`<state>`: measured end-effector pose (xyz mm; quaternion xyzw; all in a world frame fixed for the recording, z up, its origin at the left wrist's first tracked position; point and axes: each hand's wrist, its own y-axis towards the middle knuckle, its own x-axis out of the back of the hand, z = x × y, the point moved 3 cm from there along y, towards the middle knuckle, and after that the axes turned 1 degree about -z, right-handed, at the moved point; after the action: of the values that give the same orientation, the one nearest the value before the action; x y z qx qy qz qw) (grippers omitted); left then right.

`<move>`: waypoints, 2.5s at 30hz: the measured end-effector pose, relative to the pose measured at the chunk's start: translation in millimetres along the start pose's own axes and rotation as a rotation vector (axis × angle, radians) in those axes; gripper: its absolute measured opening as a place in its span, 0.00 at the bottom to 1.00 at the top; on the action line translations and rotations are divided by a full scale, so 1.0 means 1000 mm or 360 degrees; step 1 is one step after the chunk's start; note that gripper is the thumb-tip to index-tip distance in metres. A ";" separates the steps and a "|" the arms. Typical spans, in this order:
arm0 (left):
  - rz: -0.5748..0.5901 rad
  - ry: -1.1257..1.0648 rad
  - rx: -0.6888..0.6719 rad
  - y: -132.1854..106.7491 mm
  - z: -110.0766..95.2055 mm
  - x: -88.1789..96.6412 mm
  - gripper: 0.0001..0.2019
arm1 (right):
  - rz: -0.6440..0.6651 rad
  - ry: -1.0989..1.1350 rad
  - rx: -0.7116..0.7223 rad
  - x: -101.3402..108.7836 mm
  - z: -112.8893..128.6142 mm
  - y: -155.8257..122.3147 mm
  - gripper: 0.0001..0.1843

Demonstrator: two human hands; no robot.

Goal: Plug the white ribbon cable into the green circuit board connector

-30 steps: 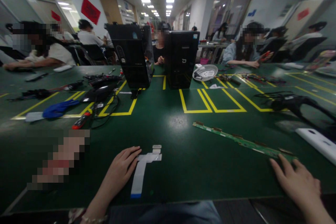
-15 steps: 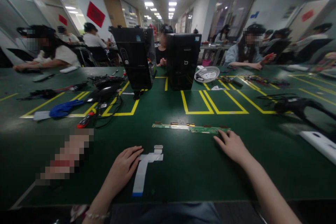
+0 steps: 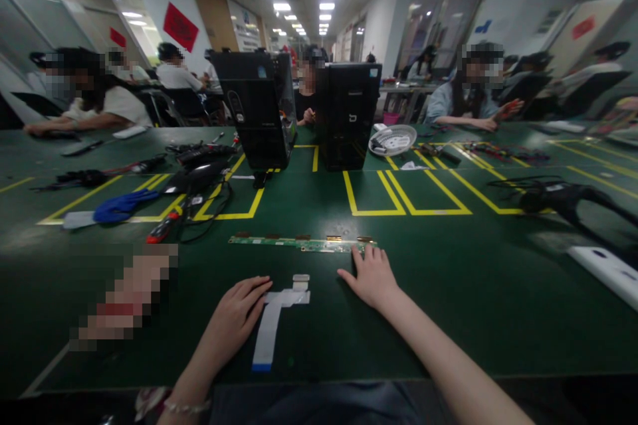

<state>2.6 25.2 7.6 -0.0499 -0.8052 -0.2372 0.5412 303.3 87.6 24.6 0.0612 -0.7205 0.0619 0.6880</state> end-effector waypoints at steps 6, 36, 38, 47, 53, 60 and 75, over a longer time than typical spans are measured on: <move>0.0047 -0.0007 -0.0002 0.001 -0.001 0.000 0.16 | 0.0046 -0.0017 0.0130 0.010 0.020 -0.007 0.44; 0.0086 0.0028 -0.0017 0.001 -0.002 0.001 0.16 | -0.0302 0.0560 0.0896 -0.008 0.002 0.012 0.21; 0.0084 0.0043 -0.0052 0.001 -0.008 0.002 0.16 | -0.0291 0.0544 0.0887 -0.010 0.002 0.012 0.21; 0.0245 0.0119 -0.0230 0.017 -0.075 -0.013 0.20 | -0.0325 0.0535 0.0885 -0.012 0.002 0.012 0.21; 0.0354 0.0200 -0.0190 0.027 -0.095 -0.032 0.26 | -0.0346 0.0569 0.0896 -0.013 0.002 0.013 0.22; 0.0296 0.0188 -0.0205 0.043 -0.101 -0.044 0.25 | -0.0337 0.0586 0.0913 -0.012 0.002 0.014 0.21; 0.0247 0.0202 -0.0135 0.048 -0.105 -0.055 0.27 | -0.0324 0.0586 0.0878 -0.011 0.004 0.013 0.21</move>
<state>130.2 32.0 5.8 -0.1200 -0.7521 -0.2312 0.6054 298.1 99.7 13.3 0.3041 -0.5306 0.1953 0.7667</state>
